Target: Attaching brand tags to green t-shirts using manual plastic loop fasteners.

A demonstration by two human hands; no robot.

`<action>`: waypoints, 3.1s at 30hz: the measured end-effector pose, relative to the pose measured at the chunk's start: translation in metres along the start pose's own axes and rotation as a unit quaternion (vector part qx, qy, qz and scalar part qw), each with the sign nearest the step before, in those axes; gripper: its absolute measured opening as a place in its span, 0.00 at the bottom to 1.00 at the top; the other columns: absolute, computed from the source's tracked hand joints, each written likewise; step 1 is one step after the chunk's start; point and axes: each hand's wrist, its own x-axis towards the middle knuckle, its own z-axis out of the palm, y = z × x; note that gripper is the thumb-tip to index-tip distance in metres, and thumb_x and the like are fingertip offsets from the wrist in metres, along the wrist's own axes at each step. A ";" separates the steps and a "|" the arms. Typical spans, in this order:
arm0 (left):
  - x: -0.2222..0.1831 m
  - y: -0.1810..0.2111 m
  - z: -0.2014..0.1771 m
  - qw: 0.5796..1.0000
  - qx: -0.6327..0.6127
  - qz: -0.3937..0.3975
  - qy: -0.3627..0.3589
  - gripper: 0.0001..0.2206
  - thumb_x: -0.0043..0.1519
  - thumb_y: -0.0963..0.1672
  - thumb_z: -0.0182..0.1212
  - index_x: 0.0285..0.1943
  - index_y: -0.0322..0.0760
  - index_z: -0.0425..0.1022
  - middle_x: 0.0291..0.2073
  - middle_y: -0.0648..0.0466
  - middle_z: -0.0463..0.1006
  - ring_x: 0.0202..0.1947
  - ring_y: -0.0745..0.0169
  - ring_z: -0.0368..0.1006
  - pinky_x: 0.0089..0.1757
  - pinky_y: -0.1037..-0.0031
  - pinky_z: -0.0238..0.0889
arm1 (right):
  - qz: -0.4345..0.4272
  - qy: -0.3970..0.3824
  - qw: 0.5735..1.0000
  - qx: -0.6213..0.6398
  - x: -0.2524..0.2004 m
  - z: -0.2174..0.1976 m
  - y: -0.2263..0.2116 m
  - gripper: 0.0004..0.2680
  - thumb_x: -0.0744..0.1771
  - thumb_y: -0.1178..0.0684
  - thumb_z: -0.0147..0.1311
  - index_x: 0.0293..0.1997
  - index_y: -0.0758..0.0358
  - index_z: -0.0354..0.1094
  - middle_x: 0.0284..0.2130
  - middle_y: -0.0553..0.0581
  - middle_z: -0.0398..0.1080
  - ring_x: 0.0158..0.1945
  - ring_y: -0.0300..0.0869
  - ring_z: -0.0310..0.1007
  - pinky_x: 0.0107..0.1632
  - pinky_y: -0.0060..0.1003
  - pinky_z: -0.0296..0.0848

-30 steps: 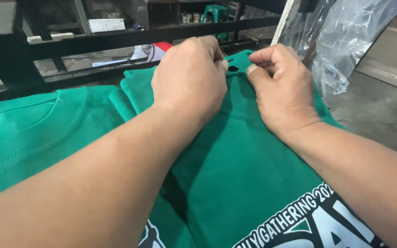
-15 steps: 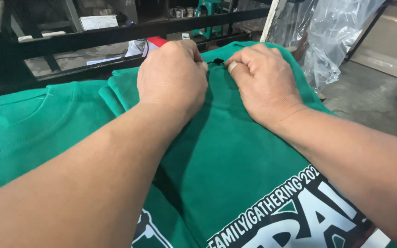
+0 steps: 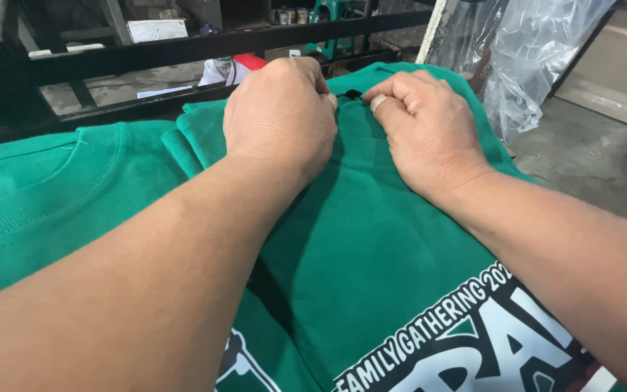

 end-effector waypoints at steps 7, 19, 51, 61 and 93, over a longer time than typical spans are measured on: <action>0.000 0.001 0.000 1.000 -0.012 -0.006 0.004 0.05 0.61 0.47 0.61 0.33 0.53 0.79 0.31 0.53 0.81 0.36 0.45 0.75 0.36 0.53 0.66 | -0.014 -0.010 1.000 0.003 0.000 -0.003 -0.001 0.11 0.68 0.50 0.47 0.53 0.54 0.75 0.46 0.54 0.75 0.52 0.49 0.72 0.52 0.46 0.67; 0.001 0.000 -0.002 1.000 -0.002 0.003 -0.012 0.04 0.61 0.46 0.59 0.34 0.51 0.78 0.30 0.52 0.82 0.36 0.42 0.75 0.37 0.53 0.66 | 0.021 -0.025 0.999 -0.002 -0.002 0.000 -0.003 0.12 0.69 0.48 0.44 0.50 0.49 0.78 0.43 0.52 0.72 0.50 0.48 0.70 0.50 0.46 0.65; 0.000 0.002 0.002 0.998 0.005 0.057 0.000 0.05 0.60 0.48 0.61 0.34 0.51 0.77 0.32 0.49 0.82 0.40 0.36 0.75 0.38 0.49 0.65 | -0.084 0.078 0.991 0.064 -0.006 -0.003 0.001 0.10 0.67 0.59 0.54 0.53 0.64 0.71 0.47 0.58 0.75 0.51 0.45 0.76 0.54 0.40 0.73; 0.006 0.002 -0.001 0.998 0.055 0.021 -0.038 0.11 0.57 0.44 0.53 0.39 0.57 0.81 0.35 0.52 0.83 0.42 0.38 0.75 0.44 0.53 0.63 | -0.095 -0.258 0.957 -0.091 0.077 -0.012 0.002 0.19 0.63 0.56 0.52 0.62 0.45 0.71 0.56 0.51 0.74 0.56 0.44 0.71 0.58 0.39 0.63; 0.003 0.002 -0.008 0.998 -0.059 -0.006 -0.025 0.07 0.60 0.52 0.60 0.28 0.61 0.74 0.26 0.68 0.81 0.41 0.61 0.75 0.56 0.52 0.49 | -0.239 0.049 0.967 0.072 0.015 0.008 -0.003 0.02 0.70 0.62 0.59 0.41 0.62 0.71 0.47 0.59 0.74 0.54 0.49 0.72 0.58 0.43 0.66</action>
